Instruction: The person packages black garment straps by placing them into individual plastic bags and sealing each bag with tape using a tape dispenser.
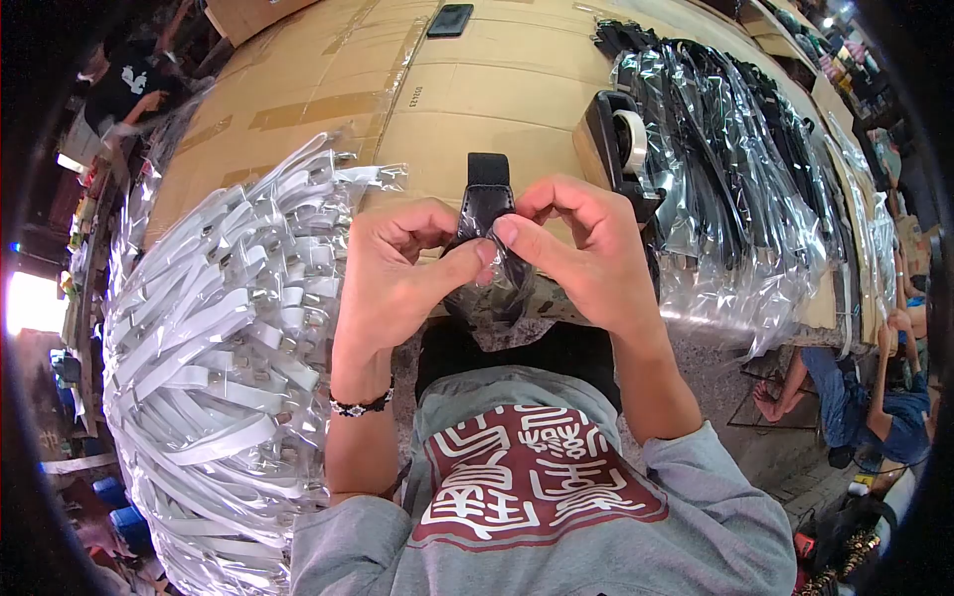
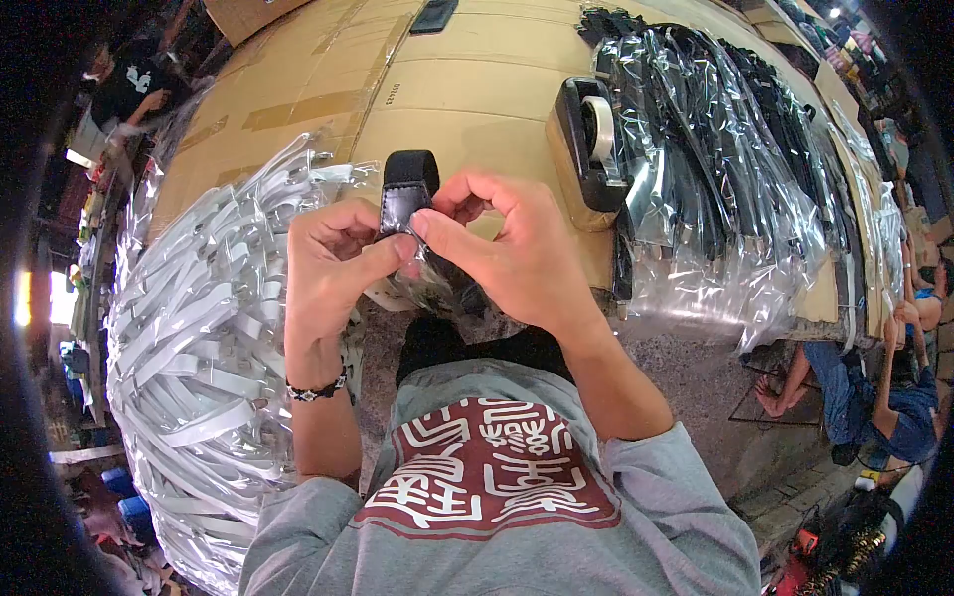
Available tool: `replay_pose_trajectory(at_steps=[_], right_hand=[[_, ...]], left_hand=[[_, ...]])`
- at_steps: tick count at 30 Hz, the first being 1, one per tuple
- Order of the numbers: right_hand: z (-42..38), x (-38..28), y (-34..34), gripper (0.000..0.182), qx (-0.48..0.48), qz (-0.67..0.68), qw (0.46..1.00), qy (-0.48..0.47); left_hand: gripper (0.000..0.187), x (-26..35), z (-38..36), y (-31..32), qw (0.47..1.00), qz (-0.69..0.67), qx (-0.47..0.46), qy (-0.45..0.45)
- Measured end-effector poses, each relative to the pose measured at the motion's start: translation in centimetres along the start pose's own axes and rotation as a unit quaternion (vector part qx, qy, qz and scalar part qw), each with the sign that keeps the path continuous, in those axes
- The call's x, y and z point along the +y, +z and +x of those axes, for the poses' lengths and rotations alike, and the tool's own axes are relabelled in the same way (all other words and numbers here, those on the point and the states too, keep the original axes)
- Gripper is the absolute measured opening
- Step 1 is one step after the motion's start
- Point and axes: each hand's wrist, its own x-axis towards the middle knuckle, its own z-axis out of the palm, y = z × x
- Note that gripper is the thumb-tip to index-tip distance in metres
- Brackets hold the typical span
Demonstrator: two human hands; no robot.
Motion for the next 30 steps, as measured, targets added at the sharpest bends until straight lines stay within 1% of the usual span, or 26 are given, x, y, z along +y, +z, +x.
replay_pose_trajectory(at_steps=[3, 6, 9, 15, 18, 21, 24, 27, 30], right_hand=[[-0.1, 0.4, 0.2, 0.017, 0.010, 0.020, 1.000, 0.012], [-0.3, 0.0, -0.1, 0.020, -0.002, 0.081, 0.993, 0.086], [-0.4, 1.4, -0.1, 0.024, 0.026, 0.143, 0.989, 0.042], [-0.9, 2.2, -1.2, 0.024, 0.021, 0.156, 0.986, 0.060], [-1.1, 1.7, -0.9, 0.019, 0.007, 0.147, 0.985, 0.094], [-1.0, 1.7, -0.5, 0.019, -0.007, 0.059, 0.997, 0.046], [-0.9, 1.1, -0.5, 0.019, -0.015, 0.005, 0.999, 0.032], [-1.1, 1.3, -0.5, 0.020, -0.007, 0.037, 0.998, 0.058], [-1.1, 1.5, -0.5, 0.019, -0.011, 0.015, 0.999, 0.043]], left_hand=[[0.004, -0.1, 0.0, 0.2, 1.000, -0.017, 0.018, 0.001], [0.003, 0.1, 0.1, 0.1, 0.999, -0.027, 0.028, -0.002], [0.005, 0.1, 0.0, -0.1, 0.999, -0.026, 0.033, -0.004], [0.006, -0.3, 0.0, -0.9, 0.999, -0.040, 0.030, 0.003], [0.005, -0.3, 0.0, -0.8, 0.999, -0.039, 0.027, 0.002], [0.006, -0.4, 0.0, -0.5, 0.999, -0.042, 0.009, -0.010], [0.008, -0.2, -0.1, -0.5, 0.999, -0.039, -0.014, -0.026], [0.008, -0.6, -0.1, -1.0, 0.998, -0.049, -0.032, -0.026], [0.007, -0.9, -0.1, -1.3, 0.997, -0.061, -0.039, -0.032]])
